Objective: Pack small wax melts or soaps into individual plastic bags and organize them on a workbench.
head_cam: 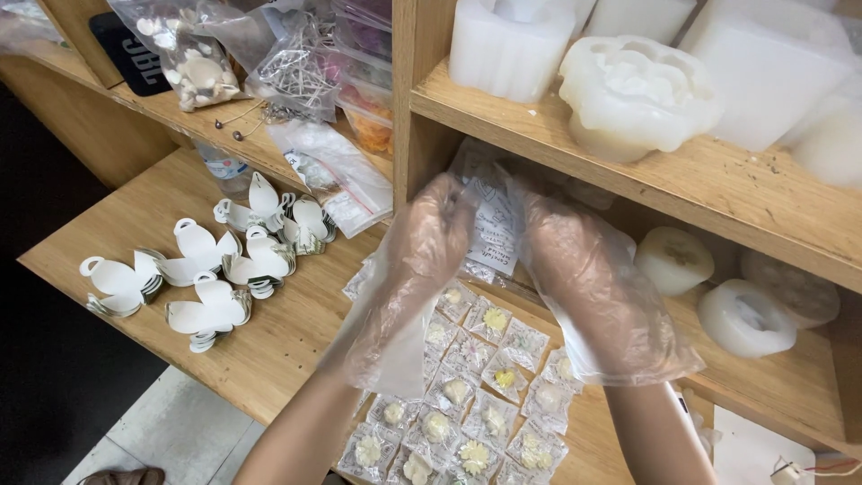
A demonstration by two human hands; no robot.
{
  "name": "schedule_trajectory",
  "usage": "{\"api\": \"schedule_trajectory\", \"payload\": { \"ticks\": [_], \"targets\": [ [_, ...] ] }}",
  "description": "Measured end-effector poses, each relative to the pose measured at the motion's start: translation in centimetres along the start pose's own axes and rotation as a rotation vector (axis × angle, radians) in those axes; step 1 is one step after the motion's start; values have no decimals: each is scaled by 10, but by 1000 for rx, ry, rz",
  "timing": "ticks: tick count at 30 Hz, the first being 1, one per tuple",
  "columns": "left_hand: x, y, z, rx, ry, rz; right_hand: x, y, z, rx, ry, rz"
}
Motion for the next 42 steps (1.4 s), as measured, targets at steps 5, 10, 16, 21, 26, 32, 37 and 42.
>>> {"api": "schedule_trajectory", "payload": {
  "ticks": [5,10,16,21,26,32,37,42],
  "targets": [
    [7,-10,2,-51,-359,-47,-119,-30,99,169,-200,476],
    [9,-29,-11,-51,-459,-118,-69,-20,56,-134,-151,91],
    [28,-41,-8,-71,-640,-63,-116,-34,89,-148,-54,346],
    [34,-48,-7,-47,-812,-23,-113,-28,74,-148,-24,497],
    [36,-63,-24,-87,-832,-56,-67,-2,67,301,-187,423],
    [58,-120,-71,-219,-758,-170,-33,5,62,466,-29,471],
    [97,-132,-79,-141,-854,-307,-23,-47,53,-65,174,55],
    [166,-155,-35,101,-1316,-493,42,-74,33,-85,579,-112]
  ]
}}
Point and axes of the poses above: each hand's wrist, its own y-axis towards the middle knuckle, its own z-axis out of the palm, x = y × z, the point moved 8 cm from there along y, towards the middle knuckle, and after that the axes turned 6 degrees about y, right-handed, at the moved point
